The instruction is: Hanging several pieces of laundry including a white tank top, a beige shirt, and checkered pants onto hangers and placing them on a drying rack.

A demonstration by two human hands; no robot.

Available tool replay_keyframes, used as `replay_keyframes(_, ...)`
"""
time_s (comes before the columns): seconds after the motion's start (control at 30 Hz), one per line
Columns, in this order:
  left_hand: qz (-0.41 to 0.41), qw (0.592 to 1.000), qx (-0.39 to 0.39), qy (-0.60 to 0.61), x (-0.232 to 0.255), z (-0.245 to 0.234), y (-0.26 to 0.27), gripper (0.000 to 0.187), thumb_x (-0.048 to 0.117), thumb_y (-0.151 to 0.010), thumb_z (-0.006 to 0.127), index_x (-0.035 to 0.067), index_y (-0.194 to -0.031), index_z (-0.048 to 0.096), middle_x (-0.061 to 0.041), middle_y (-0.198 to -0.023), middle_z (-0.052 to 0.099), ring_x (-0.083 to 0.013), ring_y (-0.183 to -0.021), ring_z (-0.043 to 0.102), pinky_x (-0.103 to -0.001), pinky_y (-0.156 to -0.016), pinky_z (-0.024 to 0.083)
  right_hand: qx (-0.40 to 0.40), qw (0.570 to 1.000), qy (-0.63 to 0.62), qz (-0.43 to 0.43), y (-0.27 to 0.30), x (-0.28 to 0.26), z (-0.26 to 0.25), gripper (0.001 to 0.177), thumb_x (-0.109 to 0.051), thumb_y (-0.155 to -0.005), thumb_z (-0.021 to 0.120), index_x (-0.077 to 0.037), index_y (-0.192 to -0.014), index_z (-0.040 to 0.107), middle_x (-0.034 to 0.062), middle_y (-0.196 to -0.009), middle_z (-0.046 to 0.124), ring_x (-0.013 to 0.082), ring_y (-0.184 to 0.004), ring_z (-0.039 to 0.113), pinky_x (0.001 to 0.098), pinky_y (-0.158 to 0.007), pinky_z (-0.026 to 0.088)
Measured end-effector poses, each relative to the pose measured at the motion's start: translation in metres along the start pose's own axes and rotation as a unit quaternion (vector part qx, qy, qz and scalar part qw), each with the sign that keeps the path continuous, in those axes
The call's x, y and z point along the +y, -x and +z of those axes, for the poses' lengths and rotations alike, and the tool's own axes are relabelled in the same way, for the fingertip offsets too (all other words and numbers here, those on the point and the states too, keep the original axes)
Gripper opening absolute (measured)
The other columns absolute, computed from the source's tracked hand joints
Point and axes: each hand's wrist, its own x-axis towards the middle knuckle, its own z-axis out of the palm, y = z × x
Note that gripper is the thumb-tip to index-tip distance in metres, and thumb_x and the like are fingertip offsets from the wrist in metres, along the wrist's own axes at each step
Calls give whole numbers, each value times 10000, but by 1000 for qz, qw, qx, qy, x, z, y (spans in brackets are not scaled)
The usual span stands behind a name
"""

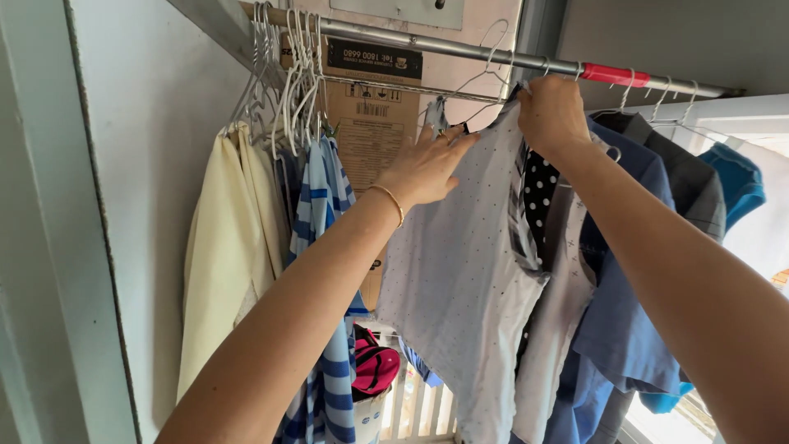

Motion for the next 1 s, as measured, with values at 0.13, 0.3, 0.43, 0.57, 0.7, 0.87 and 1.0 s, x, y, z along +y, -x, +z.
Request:
replay_keyframes(0.13, -4, 1000, 1, 11, -2, 4, -3, 829, 256, -873, 753, 253, -1563, 293, -75, -1613, 338, -444, -1427, 352, -646, -1095, 355, 2, 1000, 13, 13, -3, -3, 11, 250, -122, -986, 689, 69, -826, 699, 317, -830, 648, 509, -815, 645, 539, -780, 533)
replay_keyframes(0.3, -3, 1000, 8, 4, -7, 17, -5, 847, 255, -863, 763, 258, -1563, 285, -67, -1612, 331, -444, -1429, 335, -683, -1106, 312, -16, 999, 39, 4, 0, -10, 19, 238, -120, -979, 681, 73, -843, 709, 319, -863, 670, 504, -845, 663, 534, -818, 545)
replay_keyframes(0.43, -9, 1000, -8, 21, -6, 19, -1, 834, 240, -873, 749, 262, -1567, 288, -53, -1627, 322, -426, -1448, 329, -674, -1084, 353, -58, 996, 40, 59, 12, -25, 13, 230, -123, -981, 664, 78, -880, 711, 326, -896, 678, 508, -866, 665, 528, -817, 551)
replay_keyframes(0.57, -5, 999, -20, 25, -5, 25, 0, 848, 241, -872, 750, 258, -1577, 279, -65, -1628, 312, -428, -1446, 328, -665, -1086, 361, -70, 994, 36, 79, 19, -26, 14, 233, -128, -987, 649, 79, -898, 706, 331, -904, 677, 497, -871, 679, 519, -801, 562)
replay_keyframes(0.7, -9, 999, -32, 35, -1, 23, 0, 852, 235, -864, 753, 254, -1571, 279, -58, -1633, 300, -423, -1459, 311, -671, -1073, 367, -62, 996, 50, 45, 22, -17, 16, 252, -147, -988, 653, 76, -897, 725, 317, -887, 685, 476, -862, 688, 505, -799, 568)
replay_keyframes(0.87, -8, 998, -36, 47, 2, 22, 1, 837, 236, -873, 746, 268, -1572, 287, -62, -1638, 297, -437, -1461, 300, -667, -1077, 371, -208, 950, -9, 233, 20, -74, -41, 459, -426, -989, 607, 23, -1005, 703, 203, -746, 702, 353, -602, 749, 430, -697, 606)
replay_keyframes(1.0, -12, 998, -46, 49, 4, 17, 1, 811, 232, -888, 729, 278, -1571, 295, -65, -1641, 291, -422, -1462, 312, -663, -1092, 364, -215, 948, 12, 236, 25, -68, -50, 695, -668, -986, 500, -19, -966, 747, 159, -600, 657, 270, -531, 689, 413, -658, 580)
